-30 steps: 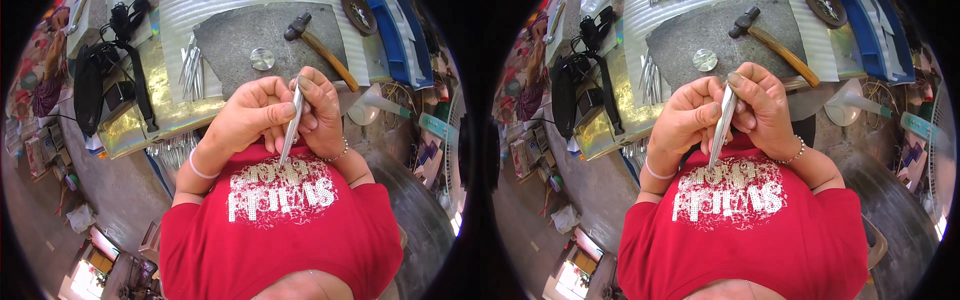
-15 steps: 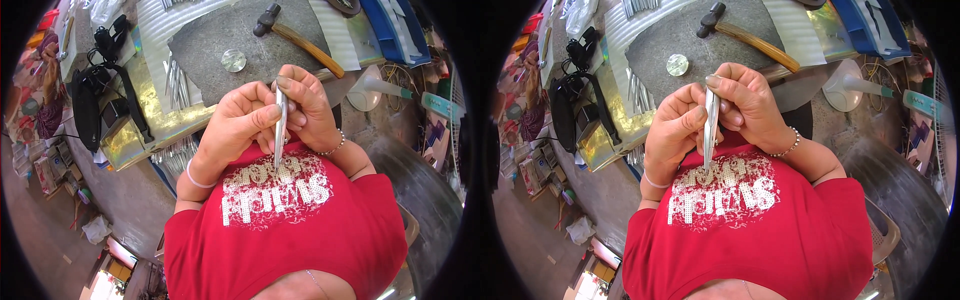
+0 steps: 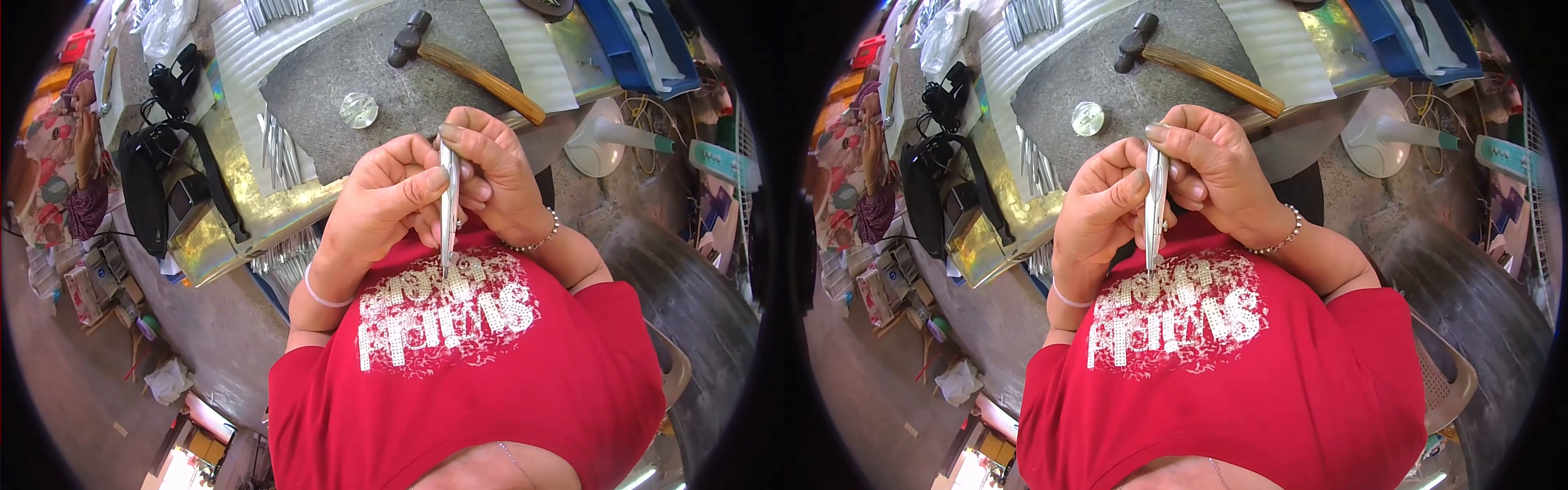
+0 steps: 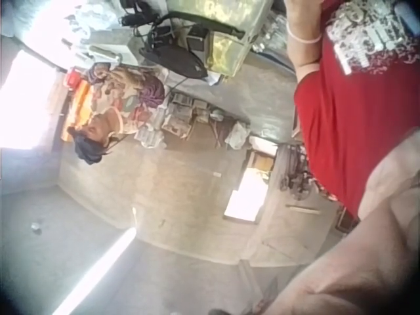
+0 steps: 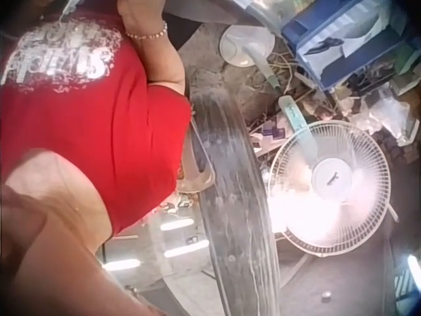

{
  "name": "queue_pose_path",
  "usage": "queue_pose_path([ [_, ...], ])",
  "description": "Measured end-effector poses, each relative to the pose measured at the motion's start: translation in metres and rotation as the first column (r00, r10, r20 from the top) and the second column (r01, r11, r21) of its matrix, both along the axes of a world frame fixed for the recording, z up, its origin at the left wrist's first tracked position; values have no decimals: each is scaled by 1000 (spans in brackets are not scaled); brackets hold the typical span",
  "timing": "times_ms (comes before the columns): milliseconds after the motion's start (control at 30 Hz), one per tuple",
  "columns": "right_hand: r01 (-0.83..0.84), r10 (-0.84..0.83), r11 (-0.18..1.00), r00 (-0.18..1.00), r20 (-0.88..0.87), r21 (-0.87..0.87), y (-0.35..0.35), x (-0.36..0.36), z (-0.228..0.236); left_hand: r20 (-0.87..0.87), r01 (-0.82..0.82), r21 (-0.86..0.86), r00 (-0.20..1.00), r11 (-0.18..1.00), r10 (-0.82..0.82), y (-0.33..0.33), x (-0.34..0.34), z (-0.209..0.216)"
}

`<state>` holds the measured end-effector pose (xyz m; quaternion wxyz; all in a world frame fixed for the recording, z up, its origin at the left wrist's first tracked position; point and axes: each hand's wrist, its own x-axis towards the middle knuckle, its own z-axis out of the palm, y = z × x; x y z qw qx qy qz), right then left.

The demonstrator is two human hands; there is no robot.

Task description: Manually stamping or marking thin metal strips using a punch and a hammer on a workshop bench.

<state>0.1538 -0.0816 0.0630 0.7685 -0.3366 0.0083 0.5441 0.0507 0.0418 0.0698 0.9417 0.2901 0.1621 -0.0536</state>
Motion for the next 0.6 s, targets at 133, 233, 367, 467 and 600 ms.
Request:
queue_pose_path([
  [133, -1, 1, 1000, 1000, 4, -2, 1, 1, 1, -5, -30, -2, 1000, 1000, 30, -2, 1, -1],
  [233, 5, -5, 1000, 1000, 11, -5, 0, 0, 1, -3, -22, 3, 1000, 1000, 22, -1, 0, -2],
  [367, 21, -21, 1000, 999, 45, -20, -1, -2, 4, -19, -14, 1, 1000, 1000, 14, -1, 0, 2],
  [467, 44, -43, 999, 996, 79, -18, -1, -5, 5, -17, 15, 27, 1000, 1000, -15, 1, -1, 1],
  [600, 87, -87, 996, 991, 103, 5, -2, -7, 5, 12, 63, 62, 998, 996, -64, 4, 2, -1],
])
